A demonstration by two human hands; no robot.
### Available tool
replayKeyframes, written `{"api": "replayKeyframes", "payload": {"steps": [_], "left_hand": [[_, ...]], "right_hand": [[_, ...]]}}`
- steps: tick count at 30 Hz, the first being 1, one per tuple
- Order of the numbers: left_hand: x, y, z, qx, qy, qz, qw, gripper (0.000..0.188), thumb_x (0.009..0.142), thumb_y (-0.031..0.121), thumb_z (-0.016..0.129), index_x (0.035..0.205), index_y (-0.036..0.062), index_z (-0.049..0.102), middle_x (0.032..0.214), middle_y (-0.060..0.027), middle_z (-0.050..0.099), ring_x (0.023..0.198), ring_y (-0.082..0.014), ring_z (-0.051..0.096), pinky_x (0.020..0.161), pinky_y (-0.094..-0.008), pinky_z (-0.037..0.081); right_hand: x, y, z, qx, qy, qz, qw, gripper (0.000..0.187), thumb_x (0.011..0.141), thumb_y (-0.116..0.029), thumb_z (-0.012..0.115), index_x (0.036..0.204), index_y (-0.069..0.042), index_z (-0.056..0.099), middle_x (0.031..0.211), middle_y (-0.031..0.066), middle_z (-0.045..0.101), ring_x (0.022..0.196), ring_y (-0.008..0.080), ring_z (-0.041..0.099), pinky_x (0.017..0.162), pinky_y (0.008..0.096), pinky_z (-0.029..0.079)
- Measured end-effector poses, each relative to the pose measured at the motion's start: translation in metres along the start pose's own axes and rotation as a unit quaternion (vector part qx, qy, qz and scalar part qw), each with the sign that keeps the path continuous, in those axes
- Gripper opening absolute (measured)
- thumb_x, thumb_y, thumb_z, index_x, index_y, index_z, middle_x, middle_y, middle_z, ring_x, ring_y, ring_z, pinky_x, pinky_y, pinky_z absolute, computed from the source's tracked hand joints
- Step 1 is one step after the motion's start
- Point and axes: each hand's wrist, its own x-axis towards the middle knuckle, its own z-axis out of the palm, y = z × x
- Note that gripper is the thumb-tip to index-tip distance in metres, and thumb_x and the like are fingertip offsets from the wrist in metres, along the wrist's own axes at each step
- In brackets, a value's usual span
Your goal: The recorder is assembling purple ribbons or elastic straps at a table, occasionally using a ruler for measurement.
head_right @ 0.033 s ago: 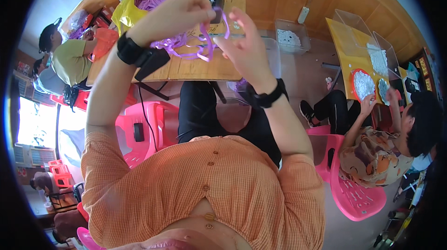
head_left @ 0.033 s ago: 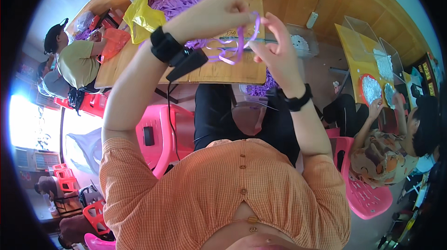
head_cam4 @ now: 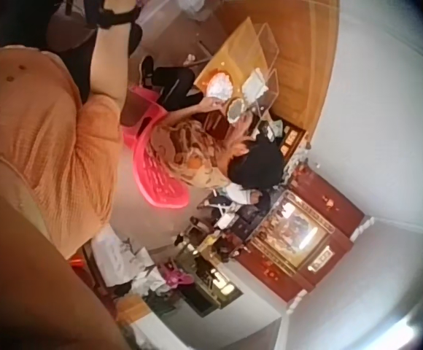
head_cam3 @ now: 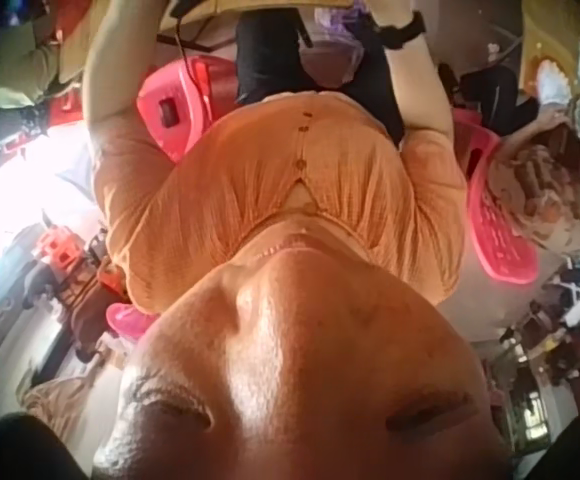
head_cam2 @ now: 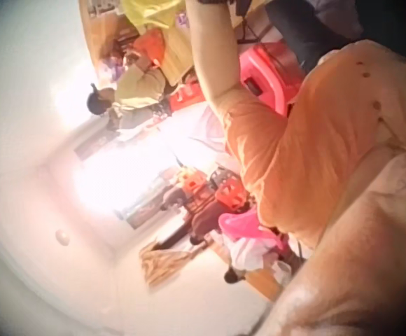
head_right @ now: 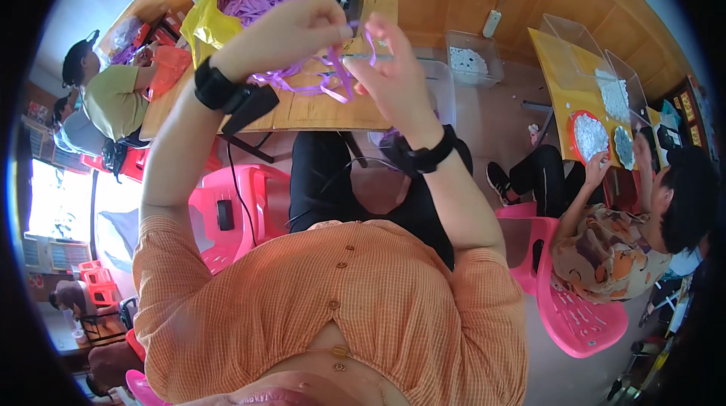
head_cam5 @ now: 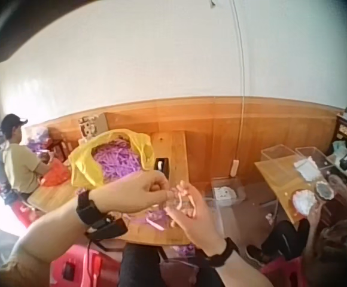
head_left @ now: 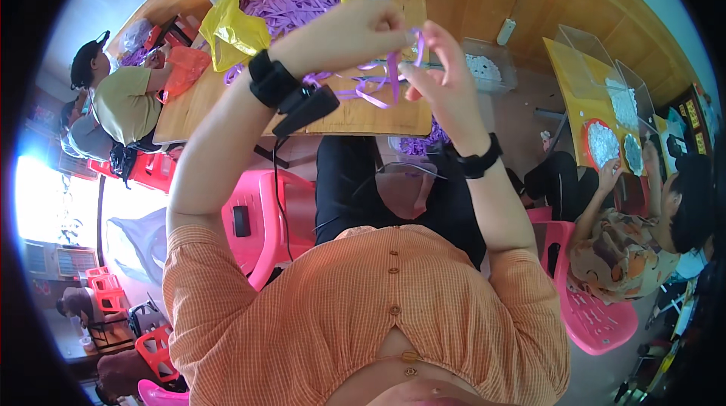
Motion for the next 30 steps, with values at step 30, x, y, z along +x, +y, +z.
{"api": "replayKeyframes", "payload": {"steps": [30], "left_hand": [[-0.095, -0.258, 0.008, 0.303, 0.265, -0.121, 0.907, 0.023, 0.088, 0.015, 0.058, 0.109, 0.0066, 0.065, 0.113, -0.0158, 0.062, 0.104, -0.0351, 0.061, 0.086, -0.0447, 0.05]], "right_hand": [[-0.028, 0.053, -0.151, -0.236, 0.06, -0.006, 0.97, 0.024, 0.099, -0.013, 0.057, 0.118, -0.002, 0.067, 0.101, 0.006, 0.069, 0.089, 0.014, 0.066, 0.079, 0.0266, 0.054]]}}
